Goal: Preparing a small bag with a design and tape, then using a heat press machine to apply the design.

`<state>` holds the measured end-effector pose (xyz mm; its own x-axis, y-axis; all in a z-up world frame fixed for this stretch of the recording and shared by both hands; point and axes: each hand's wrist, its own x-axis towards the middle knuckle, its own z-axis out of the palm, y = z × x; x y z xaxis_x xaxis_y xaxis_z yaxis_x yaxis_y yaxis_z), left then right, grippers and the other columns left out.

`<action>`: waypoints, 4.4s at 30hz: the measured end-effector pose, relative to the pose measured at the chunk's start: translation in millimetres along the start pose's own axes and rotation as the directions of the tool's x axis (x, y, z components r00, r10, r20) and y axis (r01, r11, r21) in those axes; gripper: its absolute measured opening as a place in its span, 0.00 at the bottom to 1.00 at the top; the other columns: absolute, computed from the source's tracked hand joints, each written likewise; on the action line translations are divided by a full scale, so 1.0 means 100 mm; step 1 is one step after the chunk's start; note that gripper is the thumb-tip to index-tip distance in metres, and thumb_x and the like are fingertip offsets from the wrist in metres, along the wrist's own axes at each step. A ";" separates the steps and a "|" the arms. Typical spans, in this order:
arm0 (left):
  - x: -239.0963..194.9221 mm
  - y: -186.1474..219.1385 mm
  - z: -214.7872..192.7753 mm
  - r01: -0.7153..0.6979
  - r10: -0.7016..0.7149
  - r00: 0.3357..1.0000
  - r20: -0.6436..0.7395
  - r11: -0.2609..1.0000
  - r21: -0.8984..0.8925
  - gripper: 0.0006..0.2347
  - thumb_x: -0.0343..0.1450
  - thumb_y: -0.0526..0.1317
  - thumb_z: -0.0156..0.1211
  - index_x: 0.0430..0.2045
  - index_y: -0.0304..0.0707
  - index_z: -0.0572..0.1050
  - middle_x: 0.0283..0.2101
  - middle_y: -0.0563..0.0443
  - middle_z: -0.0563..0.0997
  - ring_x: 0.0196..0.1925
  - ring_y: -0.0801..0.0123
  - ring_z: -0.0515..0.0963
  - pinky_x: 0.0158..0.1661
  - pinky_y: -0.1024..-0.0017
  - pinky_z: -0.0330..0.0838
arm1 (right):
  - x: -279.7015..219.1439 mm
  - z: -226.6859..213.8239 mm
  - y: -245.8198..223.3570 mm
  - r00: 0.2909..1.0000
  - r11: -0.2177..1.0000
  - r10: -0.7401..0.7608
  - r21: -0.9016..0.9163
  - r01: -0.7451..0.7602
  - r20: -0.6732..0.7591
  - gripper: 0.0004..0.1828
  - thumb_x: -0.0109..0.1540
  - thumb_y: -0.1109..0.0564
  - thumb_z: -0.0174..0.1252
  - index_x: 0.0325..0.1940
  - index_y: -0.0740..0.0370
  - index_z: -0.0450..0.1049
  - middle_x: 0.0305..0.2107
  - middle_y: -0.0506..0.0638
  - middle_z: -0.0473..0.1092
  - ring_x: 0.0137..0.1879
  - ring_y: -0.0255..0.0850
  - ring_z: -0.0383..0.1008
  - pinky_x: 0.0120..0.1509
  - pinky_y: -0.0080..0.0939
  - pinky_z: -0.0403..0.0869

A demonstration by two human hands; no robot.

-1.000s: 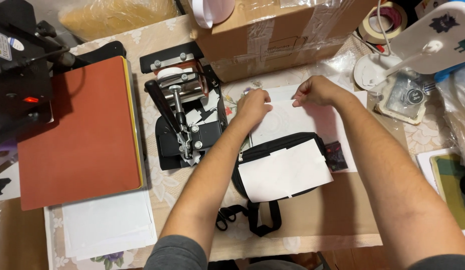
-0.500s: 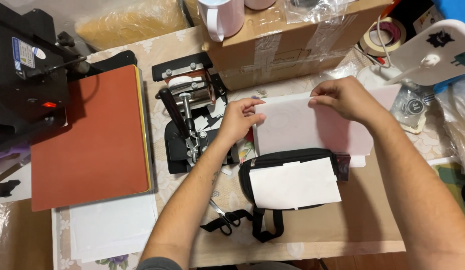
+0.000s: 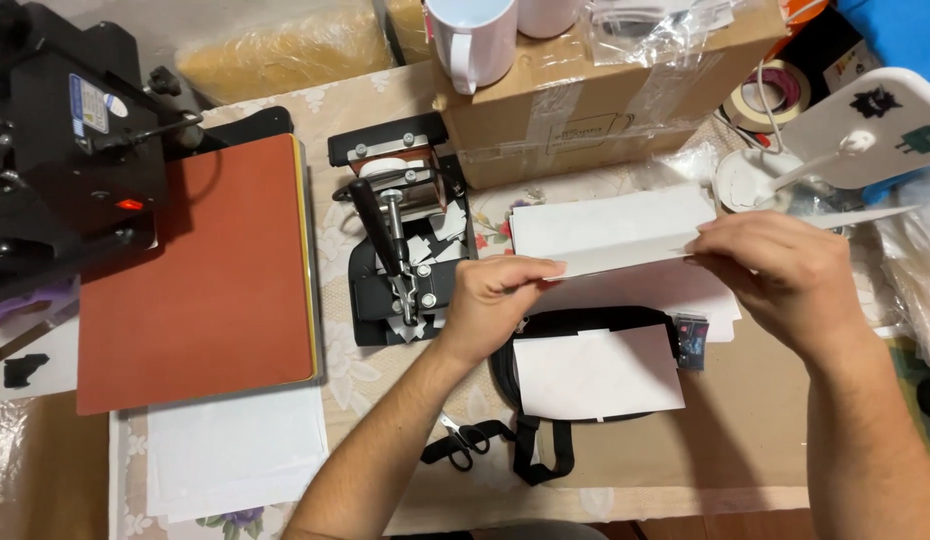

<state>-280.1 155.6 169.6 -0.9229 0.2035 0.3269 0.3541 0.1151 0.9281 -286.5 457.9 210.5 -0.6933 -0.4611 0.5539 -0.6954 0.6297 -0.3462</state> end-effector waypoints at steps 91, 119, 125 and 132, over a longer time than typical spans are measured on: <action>-2.56 -1.93 -6.25 0.637 -0.674 0.685 -0.275 0.738 -0.223 0.21 0.73 0.39 0.61 0.60 0.25 0.70 0.40 0.49 0.77 0.41 0.73 0.77 0.41 0.74 0.75 | 2.07 5.39 -3.50 0.439 0.295 0.862 0.454 -0.841 0.253 0.18 0.59 0.62 0.65 0.53 0.61 0.77 0.34 0.55 0.77 0.37 0.41 0.76 0.39 0.43 0.79; -4.86 -1.53 -5.46 -0.094 -0.399 0.853 0.335 0.515 0.852 0.45 0.63 0.54 0.74 0.70 0.35 0.51 0.75 0.36 0.44 0.76 0.48 0.42 0.69 0.46 0.33 | -0.48 5.03 -4.30 0.743 0.994 -0.069 -0.018 0.109 0.666 0.48 0.60 0.37 0.63 0.77 0.53 0.49 0.74 0.54 0.46 0.79 0.48 0.42 0.78 0.50 0.44; -4.92 -1.53 -5.47 -0.076 -0.437 0.836 0.331 0.506 0.859 0.31 0.70 0.45 0.64 0.67 0.34 0.58 0.73 0.35 0.52 0.75 0.49 0.48 0.69 0.50 0.42 | -0.73 5.13 -4.27 0.758 0.951 -0.175 -0.092 0.295 0.628 0.32 0.68 0.47 0.44 0.75 0.59 0.52 0.70 0.55 0.55 0.75 0.49 0.53 0.79 0.48 0.50; -5.11 -1.72 -5.52 -0.062 -0.414 0.839 0.353 0.571 0.819 0.20 0.75 0.34 0.48 0.64 0.32 0.62 0.71 0.34 0.57 0.74 0.47 0.53 0.69 0.51 0.47 | -0.83 5.09 -4.21 0.740 0.934 -0.246 -0.052 0.354 0.626 0.30 0.67 0.53 0.38 0.74 0.59 0.54 0.70 0.53 0.55 0.75 0.47 0.54 0.78 0.49 0.51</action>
<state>47.1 -504.8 -58.2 -0.8677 0.4662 -0.1728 0.3837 0.8488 0.3637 -32.9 -87.2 -75.0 -0.4605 -0.8874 0.0205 -0.8850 0.4573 -0.0875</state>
